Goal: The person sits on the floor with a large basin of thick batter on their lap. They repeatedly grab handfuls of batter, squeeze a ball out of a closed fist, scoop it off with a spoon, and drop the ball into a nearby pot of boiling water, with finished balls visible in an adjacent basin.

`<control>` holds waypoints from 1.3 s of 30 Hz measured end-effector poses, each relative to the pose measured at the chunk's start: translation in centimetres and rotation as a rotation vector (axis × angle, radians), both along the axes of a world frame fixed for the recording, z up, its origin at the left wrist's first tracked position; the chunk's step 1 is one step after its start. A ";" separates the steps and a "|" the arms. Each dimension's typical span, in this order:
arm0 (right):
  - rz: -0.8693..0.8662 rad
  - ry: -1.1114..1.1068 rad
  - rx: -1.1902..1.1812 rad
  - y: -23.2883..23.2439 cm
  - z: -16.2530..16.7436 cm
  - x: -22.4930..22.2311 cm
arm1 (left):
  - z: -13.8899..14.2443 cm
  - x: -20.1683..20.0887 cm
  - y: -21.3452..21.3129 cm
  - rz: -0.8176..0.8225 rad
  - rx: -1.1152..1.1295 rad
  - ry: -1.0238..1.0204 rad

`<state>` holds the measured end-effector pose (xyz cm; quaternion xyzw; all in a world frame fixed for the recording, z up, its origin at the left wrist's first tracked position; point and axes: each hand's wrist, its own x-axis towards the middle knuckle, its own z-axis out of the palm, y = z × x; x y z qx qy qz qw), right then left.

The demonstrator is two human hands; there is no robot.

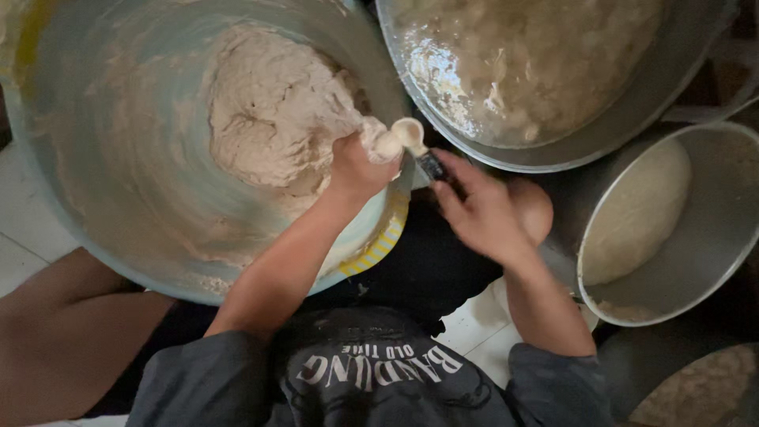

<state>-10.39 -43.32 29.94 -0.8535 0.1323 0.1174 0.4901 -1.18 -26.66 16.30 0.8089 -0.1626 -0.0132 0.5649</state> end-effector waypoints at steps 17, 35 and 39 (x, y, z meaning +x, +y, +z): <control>-0.363 0.189 0.033 -10.0 -3.3 2.7 | -11.6 5.4 14.1 0.399 1.003 0.578; -0.353 0.012 -0.125 -11.9 -0.4 1.5 | 2.3 1.7 0.7 0.009 0.089 0.126; -0.180 0.234 0.202 -5.6 0.6 0.8 | 2.1 1.2 0.5 -0.038 -0.014 -0.123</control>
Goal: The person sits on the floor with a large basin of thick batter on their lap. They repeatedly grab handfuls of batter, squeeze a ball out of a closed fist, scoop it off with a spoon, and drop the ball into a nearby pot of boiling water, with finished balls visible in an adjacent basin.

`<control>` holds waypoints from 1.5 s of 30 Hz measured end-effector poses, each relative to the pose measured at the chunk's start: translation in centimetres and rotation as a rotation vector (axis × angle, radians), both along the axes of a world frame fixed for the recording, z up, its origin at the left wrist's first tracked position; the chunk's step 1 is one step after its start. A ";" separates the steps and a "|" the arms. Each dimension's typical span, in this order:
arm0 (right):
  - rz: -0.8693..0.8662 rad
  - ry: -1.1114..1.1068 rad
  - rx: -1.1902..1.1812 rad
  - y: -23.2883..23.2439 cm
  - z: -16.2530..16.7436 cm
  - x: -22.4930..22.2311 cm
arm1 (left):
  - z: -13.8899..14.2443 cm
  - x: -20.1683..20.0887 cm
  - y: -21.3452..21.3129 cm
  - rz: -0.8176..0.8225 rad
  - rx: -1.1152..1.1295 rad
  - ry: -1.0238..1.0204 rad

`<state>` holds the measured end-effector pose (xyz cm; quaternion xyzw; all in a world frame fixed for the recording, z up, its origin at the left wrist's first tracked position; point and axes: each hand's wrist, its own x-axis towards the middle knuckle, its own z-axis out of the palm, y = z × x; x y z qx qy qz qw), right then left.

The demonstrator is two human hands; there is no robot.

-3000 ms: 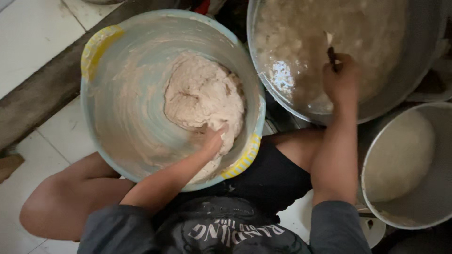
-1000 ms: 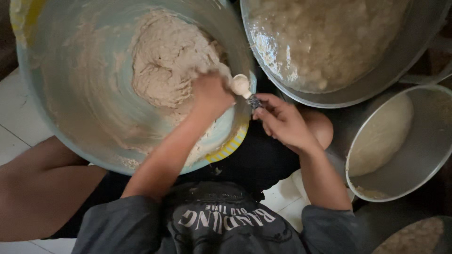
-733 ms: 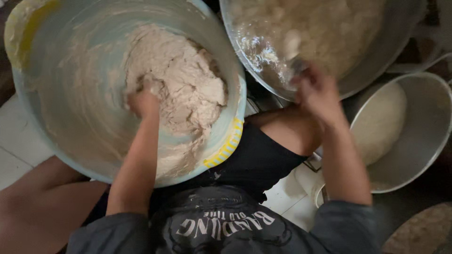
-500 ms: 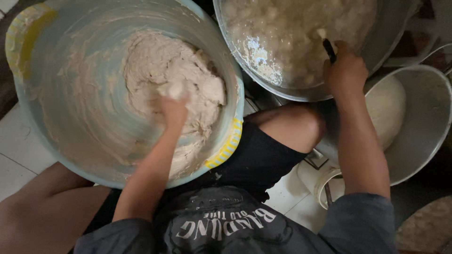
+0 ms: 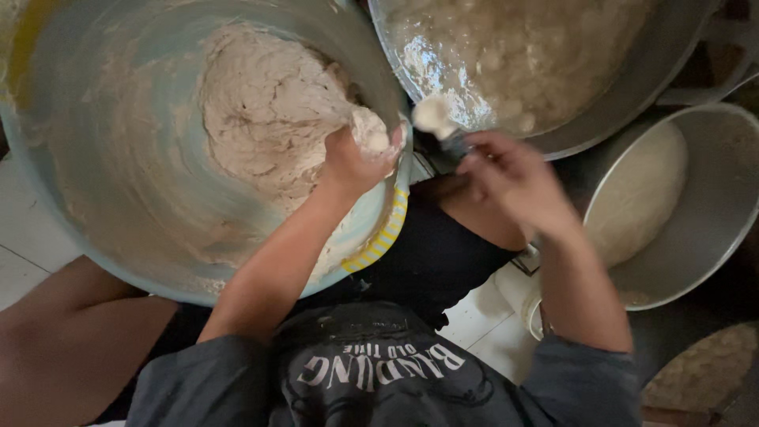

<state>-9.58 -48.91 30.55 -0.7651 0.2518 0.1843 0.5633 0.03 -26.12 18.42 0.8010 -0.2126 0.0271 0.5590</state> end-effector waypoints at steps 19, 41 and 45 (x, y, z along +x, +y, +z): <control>0.077 -0.155 -0.498 -3.6 -2.1 -1.5 | -3.9 -0.3 0.8 0.303 0.417 0.030; 0.201 -0.067 0.038 6.3 -1.0 1.4 | -1.8 0.0 -0.4 0.032 0.277 0.284; 0.078 0.070 0.330 4.7 -1.8 2.7 | -3.8 3.2 1.0 -0.066 0.573 0.432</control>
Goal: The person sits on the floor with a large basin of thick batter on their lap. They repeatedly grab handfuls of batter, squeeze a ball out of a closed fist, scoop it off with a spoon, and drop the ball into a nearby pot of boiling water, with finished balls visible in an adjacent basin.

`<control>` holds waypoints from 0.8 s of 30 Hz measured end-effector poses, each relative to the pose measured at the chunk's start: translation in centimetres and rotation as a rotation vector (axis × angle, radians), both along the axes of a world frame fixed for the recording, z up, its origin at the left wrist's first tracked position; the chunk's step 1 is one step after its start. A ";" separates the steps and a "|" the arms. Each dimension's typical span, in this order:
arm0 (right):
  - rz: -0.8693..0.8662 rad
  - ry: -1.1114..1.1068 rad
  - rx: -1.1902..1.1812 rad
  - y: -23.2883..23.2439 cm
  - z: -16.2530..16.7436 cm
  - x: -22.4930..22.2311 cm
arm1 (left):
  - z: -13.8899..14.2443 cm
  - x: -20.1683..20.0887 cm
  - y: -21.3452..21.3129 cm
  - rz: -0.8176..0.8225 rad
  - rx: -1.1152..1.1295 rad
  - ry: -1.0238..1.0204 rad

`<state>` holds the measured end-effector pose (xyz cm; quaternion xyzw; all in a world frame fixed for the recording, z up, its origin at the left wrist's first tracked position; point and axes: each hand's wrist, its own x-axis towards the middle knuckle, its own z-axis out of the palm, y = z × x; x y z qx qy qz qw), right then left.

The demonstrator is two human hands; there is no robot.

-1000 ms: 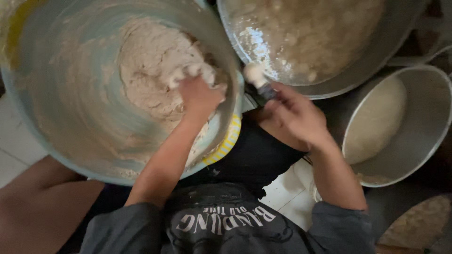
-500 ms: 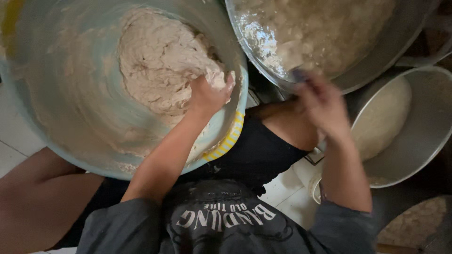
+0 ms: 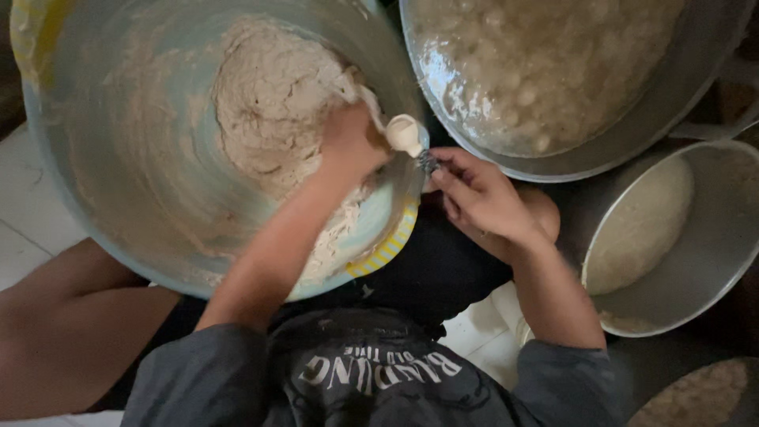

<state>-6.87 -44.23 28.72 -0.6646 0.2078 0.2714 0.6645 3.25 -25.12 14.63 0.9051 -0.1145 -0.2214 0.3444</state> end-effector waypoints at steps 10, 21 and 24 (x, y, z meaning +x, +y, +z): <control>-0.368 -0.131 -0.396 -13.8 -6.8 2.8 | -7.6 -0.5 3.4 -0.075 0.145 -0.039; -0.199 -0.509 -1.058 -19.6 -10.9 3.2 | -2.0 -2.9 0.1 -0.281 -0.239 -0.659; -0.197 -0.501 -1.063 -17.3 -6.5 2.7 | -0.8 -3.1 -0.6 0.154 -0.411 -0.226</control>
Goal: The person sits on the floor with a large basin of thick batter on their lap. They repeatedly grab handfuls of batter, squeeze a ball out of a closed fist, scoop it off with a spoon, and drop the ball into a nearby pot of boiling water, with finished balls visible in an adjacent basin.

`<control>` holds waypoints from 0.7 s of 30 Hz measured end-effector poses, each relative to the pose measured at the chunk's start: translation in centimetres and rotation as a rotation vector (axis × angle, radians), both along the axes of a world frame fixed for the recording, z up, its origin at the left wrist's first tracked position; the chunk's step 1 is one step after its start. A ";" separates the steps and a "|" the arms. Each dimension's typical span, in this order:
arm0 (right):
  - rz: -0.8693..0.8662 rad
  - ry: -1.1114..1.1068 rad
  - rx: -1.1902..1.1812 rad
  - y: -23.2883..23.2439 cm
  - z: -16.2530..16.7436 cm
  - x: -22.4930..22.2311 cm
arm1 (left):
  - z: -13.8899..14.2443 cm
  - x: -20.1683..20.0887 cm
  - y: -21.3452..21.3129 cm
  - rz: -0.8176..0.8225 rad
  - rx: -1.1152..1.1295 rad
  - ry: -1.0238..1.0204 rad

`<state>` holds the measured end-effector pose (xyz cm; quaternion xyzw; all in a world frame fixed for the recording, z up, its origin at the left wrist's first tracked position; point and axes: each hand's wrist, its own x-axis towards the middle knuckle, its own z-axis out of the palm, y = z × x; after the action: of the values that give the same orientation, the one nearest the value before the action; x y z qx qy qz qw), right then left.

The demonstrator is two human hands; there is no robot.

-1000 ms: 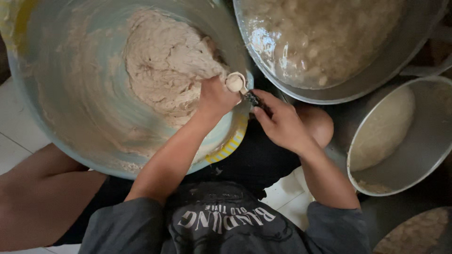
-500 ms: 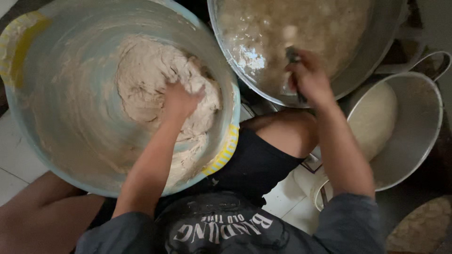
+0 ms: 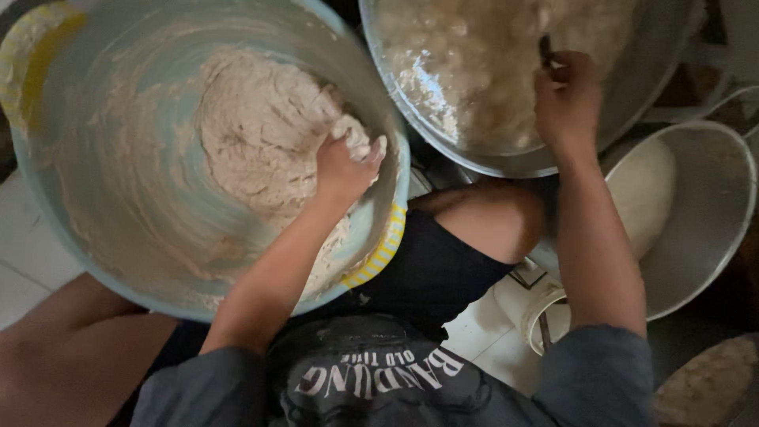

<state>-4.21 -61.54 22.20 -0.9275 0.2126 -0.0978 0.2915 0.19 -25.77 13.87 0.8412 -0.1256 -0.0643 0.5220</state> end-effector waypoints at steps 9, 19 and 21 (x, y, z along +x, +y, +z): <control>0.178 0.389 0.858 13.8 8.1 -3.6 | 2.4 -0.4 -0.8 0.015 -0.245 -0.170; 0.128 0.567 1.077 15.9 7.0 -3.2 | 1.5 0.3 -1.3 -0.081 0.189 0.043; 0.080 0.580 0.949 14.4 6.9 -2.9 | 0.7 0.3 -0.9 -0.064 0.373 -0.063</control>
<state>-7.10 -47.13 29.10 -0.6906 0.2697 0.2793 0.6102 0.52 -26.69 14.59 0.9206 -0.1545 -0.0768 0.3503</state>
